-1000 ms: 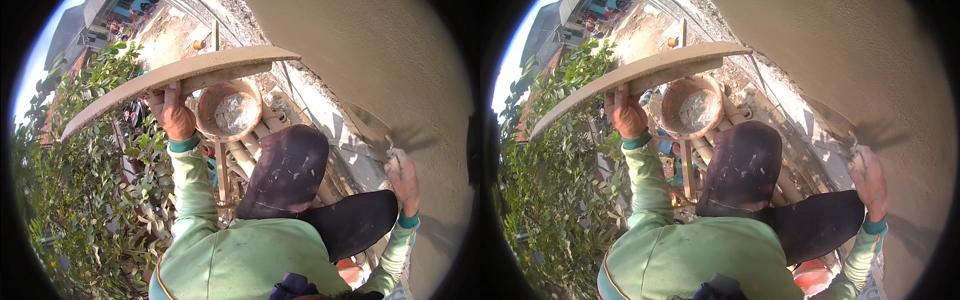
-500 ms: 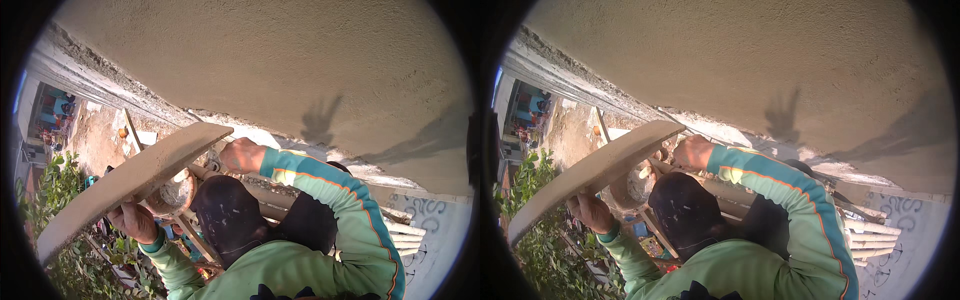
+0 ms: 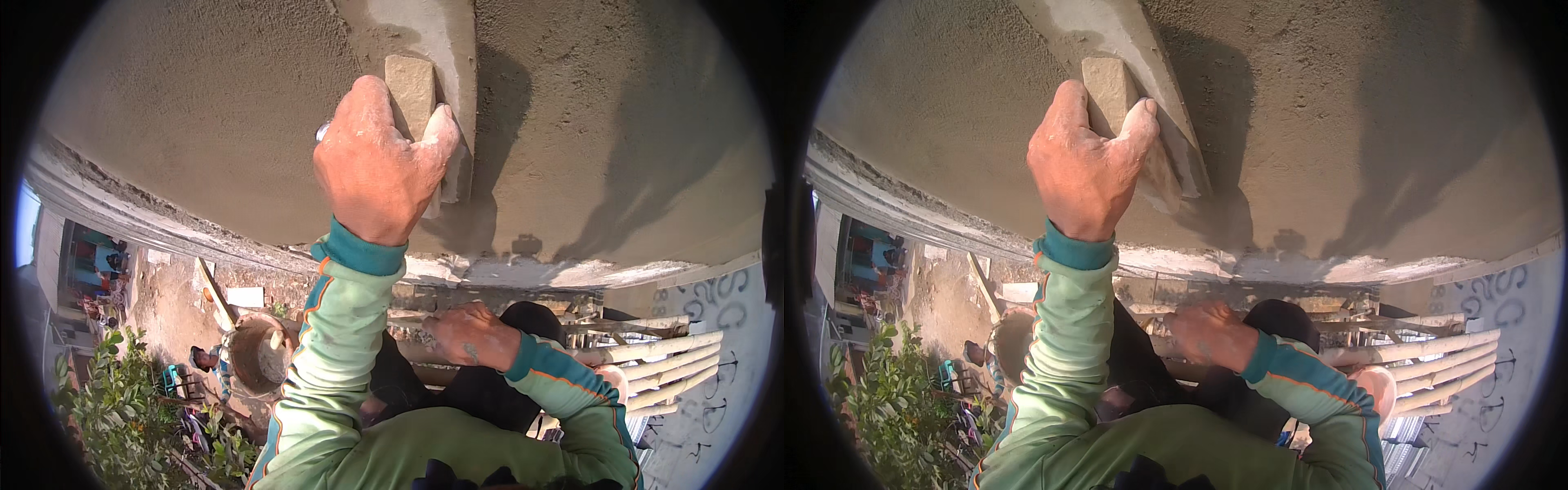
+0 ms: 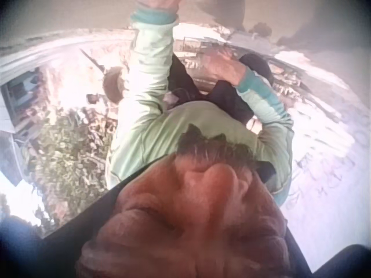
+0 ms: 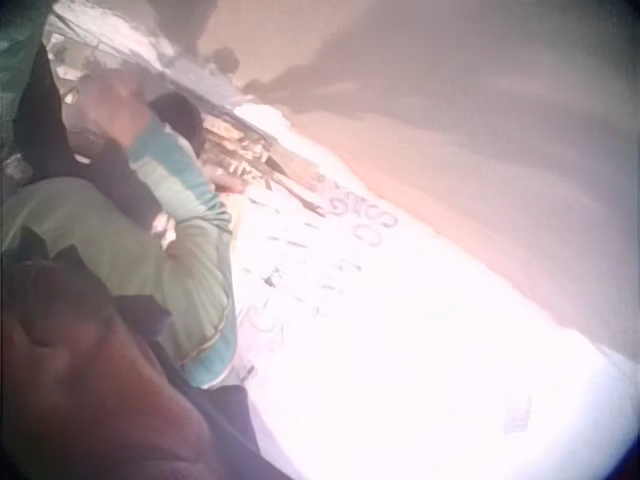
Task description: The person applies and smooths wet cement onto a vertical wall using a trowel and a wooden float. They scoop cement from a bucket, spread it on the wall, and repeatedly smooth the surface to create an even finish.
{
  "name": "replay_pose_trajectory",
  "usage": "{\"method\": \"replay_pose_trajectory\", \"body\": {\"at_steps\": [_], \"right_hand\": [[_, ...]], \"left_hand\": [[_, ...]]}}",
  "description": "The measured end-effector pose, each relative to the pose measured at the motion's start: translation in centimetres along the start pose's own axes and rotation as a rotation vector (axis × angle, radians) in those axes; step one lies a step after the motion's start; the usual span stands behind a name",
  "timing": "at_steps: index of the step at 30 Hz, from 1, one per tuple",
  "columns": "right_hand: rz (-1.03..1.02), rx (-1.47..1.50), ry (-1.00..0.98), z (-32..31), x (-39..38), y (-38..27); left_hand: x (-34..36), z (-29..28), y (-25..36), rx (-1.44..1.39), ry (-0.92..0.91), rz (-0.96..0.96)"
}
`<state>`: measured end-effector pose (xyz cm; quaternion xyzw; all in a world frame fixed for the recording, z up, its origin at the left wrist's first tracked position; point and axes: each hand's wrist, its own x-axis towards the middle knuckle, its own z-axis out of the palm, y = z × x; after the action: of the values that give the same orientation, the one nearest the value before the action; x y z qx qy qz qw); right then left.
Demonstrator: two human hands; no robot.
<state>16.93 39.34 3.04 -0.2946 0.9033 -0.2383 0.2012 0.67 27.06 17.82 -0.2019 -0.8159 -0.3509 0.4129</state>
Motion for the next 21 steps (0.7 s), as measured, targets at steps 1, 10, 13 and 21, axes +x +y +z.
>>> {"method": "replay_pose_trajectory", "body": {"at_steps": [1, 10, 13, 21], "right_hand": [[-0.030, 0.018, 0.025, 0.5, -0.8, 0.6], [-0.112, 0.060, 0.025, -0.6, -7.7, 3.2], [-0.131, 0.076, 0.039, -1.4, -8.5, 3.4], [-0.178, 0.185, 0.116, -3.2, -9.1, 4.5]], "left_hand": [[0.5, 1.3, 0.9, 0.106, 0.037, -0.004], [-21.9, 16.6, -3.0, 0.072, -0.120, -0.279], [-31.5, 20.0, -7.4, 0.187, -0.366, -0.577], [-8.2, 9.9, 0.4, 0.157, 0.062, -0.111]]}}
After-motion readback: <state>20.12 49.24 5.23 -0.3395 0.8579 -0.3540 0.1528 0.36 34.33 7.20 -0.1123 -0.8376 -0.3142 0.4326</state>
